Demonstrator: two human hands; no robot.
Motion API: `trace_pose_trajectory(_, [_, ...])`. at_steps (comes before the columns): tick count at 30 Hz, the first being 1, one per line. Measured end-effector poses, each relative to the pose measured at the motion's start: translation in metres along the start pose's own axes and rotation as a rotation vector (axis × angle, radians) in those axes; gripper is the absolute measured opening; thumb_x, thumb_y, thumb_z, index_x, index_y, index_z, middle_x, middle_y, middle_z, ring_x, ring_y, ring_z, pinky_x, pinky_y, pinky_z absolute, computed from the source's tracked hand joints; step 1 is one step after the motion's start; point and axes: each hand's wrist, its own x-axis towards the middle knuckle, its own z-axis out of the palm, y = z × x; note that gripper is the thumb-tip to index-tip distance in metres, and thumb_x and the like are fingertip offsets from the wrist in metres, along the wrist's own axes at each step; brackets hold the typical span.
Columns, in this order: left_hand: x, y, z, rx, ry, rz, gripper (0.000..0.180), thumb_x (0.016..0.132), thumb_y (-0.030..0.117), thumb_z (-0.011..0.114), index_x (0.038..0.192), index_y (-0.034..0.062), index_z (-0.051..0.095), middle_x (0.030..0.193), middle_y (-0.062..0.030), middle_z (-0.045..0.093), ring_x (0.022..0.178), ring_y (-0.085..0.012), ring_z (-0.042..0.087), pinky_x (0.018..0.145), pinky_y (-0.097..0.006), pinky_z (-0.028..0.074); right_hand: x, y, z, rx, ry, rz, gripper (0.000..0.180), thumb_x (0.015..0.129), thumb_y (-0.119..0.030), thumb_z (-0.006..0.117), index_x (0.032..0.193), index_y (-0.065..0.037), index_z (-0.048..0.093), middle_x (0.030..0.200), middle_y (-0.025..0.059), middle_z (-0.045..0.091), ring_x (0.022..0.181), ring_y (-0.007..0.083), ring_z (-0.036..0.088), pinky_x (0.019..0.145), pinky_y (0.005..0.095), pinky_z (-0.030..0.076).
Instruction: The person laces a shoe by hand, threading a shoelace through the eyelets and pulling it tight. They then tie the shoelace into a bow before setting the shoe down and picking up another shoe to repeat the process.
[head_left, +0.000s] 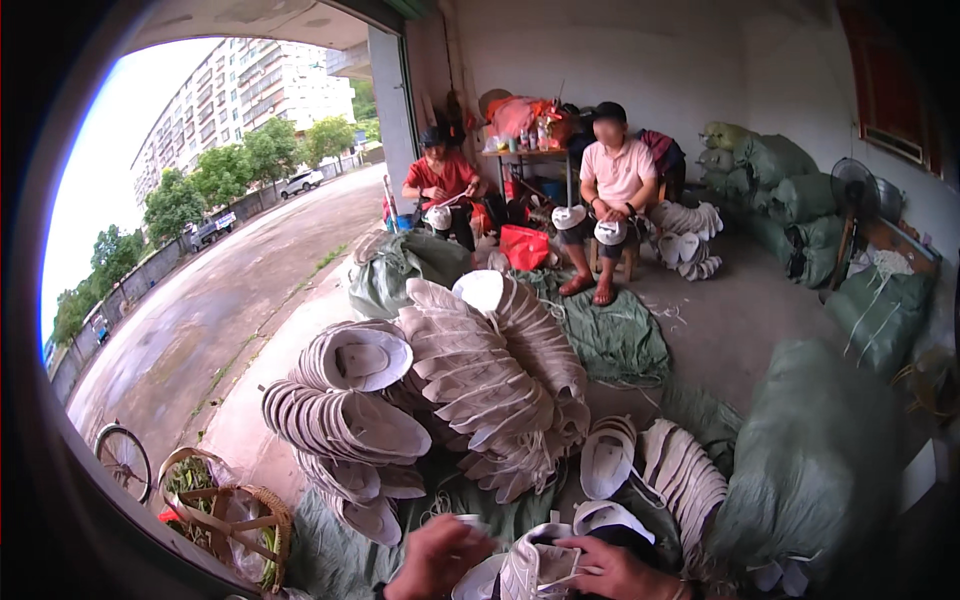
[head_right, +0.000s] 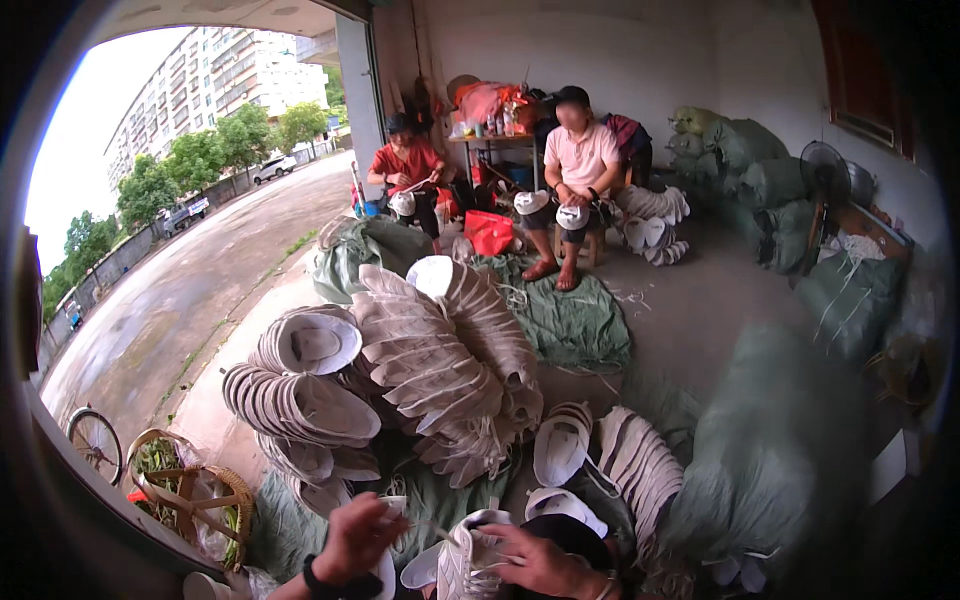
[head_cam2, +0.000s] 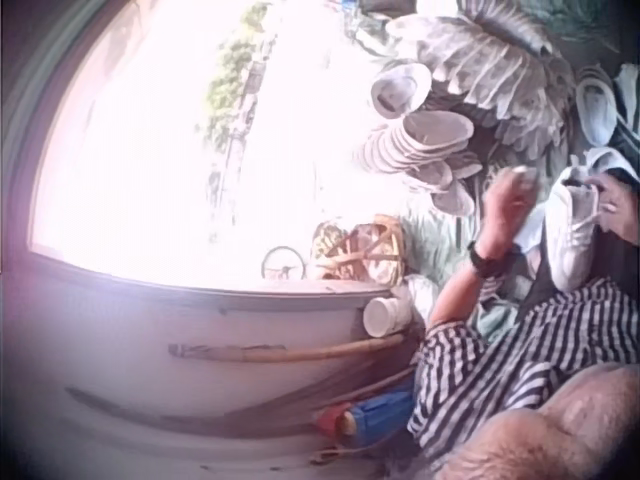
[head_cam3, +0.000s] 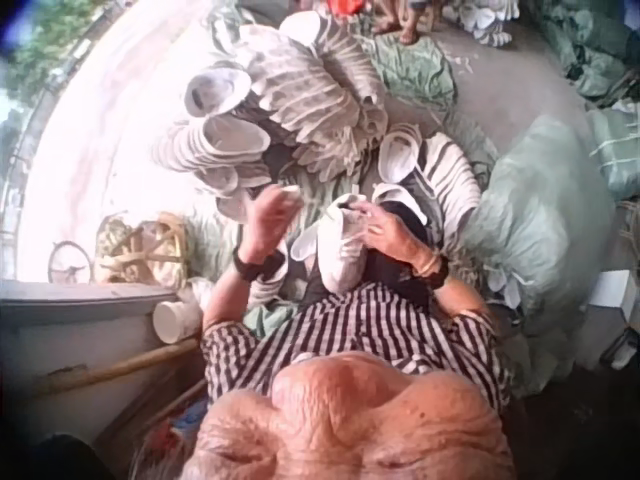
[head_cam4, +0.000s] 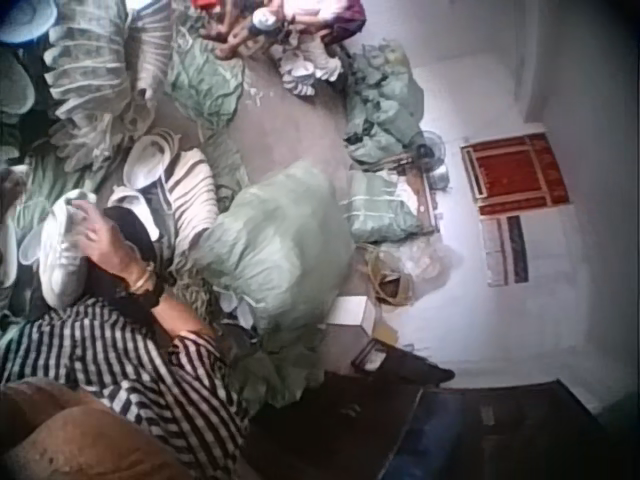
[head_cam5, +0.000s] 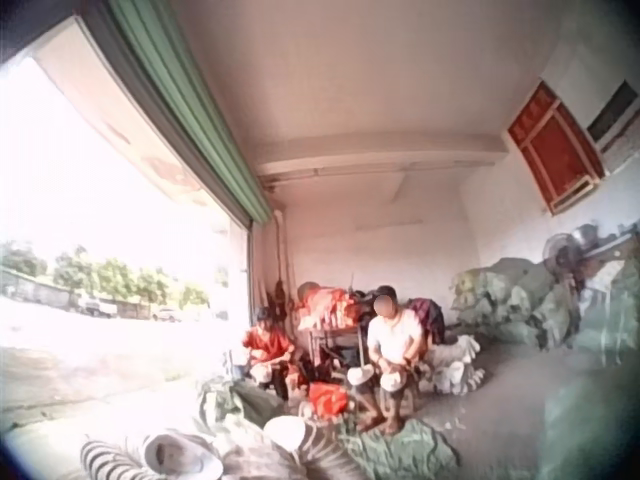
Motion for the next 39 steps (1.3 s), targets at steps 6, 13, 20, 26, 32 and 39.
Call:
trace_pose_trajectory(6, [0.020, 0.058, 0.049, -0.296, -0.637, 0.375, 0.024, 0.082, 0.011, 0.066, 0.104, 0.0049, 0.062, 0.093, -0.0111, 0.060, 0.085, -0.0302, 0.060, 0.074, -0.036, 0.049, 0.007, 0.045, 0.011, -0.091, -0.017, -0.339, 0.038, 0.084, -0.014, 0.067, 0.120, -0.007, 0.057, 0.114, 0.0031, 0.056, 0.104, 0.0127, 0.053, 0.079, 0.0295, 0.048])
trace_pose_trajectory(13, [0.053, 0.038, 0.044, -0.101, -0.345, 0.127, 0.012, 0.078, 0.003, 0.068, 0.086, 0.0008, 0.060, 0.077, -0.0064, 0.057, 0.068, -0.0137, 0.056, 0.062, -0.026, 0.045, -0.034, -0.048, -0.035, -0.034, -0.004, 0.150, 0.016, 0.088, -0.006, 0.055, 0.100, 0.004, 0.060, 0.078, 0.0021, 0.061, 0.062, 0.0050, 0.055, 0.059, 0.0180, 0.045])
trace_pose_trajectory(20, [0.023, -0.006, 0.038, -0.230, -0.102, -0.130, 0.008, 0.084, 0.003, 0.065, 0.088, -0.0009, 0.060, 0.078, -0.0004, 0.061, 0.070, -0.0032, 0.054, 0.057, -0.020, 0.043, -0.056, -0.021, -0.060, -0.125, 0.150, 0.267, 0.019, 0.085, -0.004, 0.061, 0.103, 0.000, 0.061, 0.069, -0.0039, 0.056, 0.059, 0.0017, 0.049, 0.054, 0.0181, 0.040])
trace_pose_trajectory(26, [-0.003, -0.073, -0.020, -0.200, 0.344, -0.240, 0.011, 0.089, 0.006, 0.060, 0.099, 0.0012, 0.059, 0.083, -0.0012, 0.063, 0.074, -0.0045, 0.055, 0.065, -0.020, 0.043, -0.101, 0.022, -0.102, -0.409, 0.200, 0.414, 0.009, 0.084, -0.006, 0.062, 0.088, 0.002, 0.066, 0.066, -0.0008, 0.060, 0.057, 0.0031, 0.053, 0.051, 0.0196, 0.041])
trace_pose_trajectory(32, [-0.097, -0.200, -0.072, 0.482, 0.158, -0.464, 0.017, 0.087, 0.011, 0.062, 0.073, 0.0024, 0.057, 0.064, -0.0028, 0.049, 0.059, -0.0095, 0.042, 0.055, -0.026, 0.037, -0.143, 0.116, -0.141, -0.287, 0.573, 0.748, 0.013, 0.083, -0.012, 0.063, 0.086, 0.000, 0.068, 0.067, 0.0023, 0.064, 0.055, 0.0060, 0.054, 0.052, 0.0208, 0.043])
trace_pose_trajectory(39, [-0.122, -0.172, 0.003, -0.017, 0.175, -0.664, 0.024, 0.092, 0.018, 0.052, 0.080, 0.0001, 0.063, 0.080, -0.0040, 0.063, 0.074, -0.0099, 0.054, 0.067, -0.024, 0.042, -0.077, 0.075, -0.067, -0.441, 0.559, 0.372, 0.017, 0.086, -0.013, 0.058, 0.098, -0.003, 0.066, 0.067, 0.0078, 0.064, 0.064, 0.0103, 0.063, 0.054, 0.0272, 0.047])
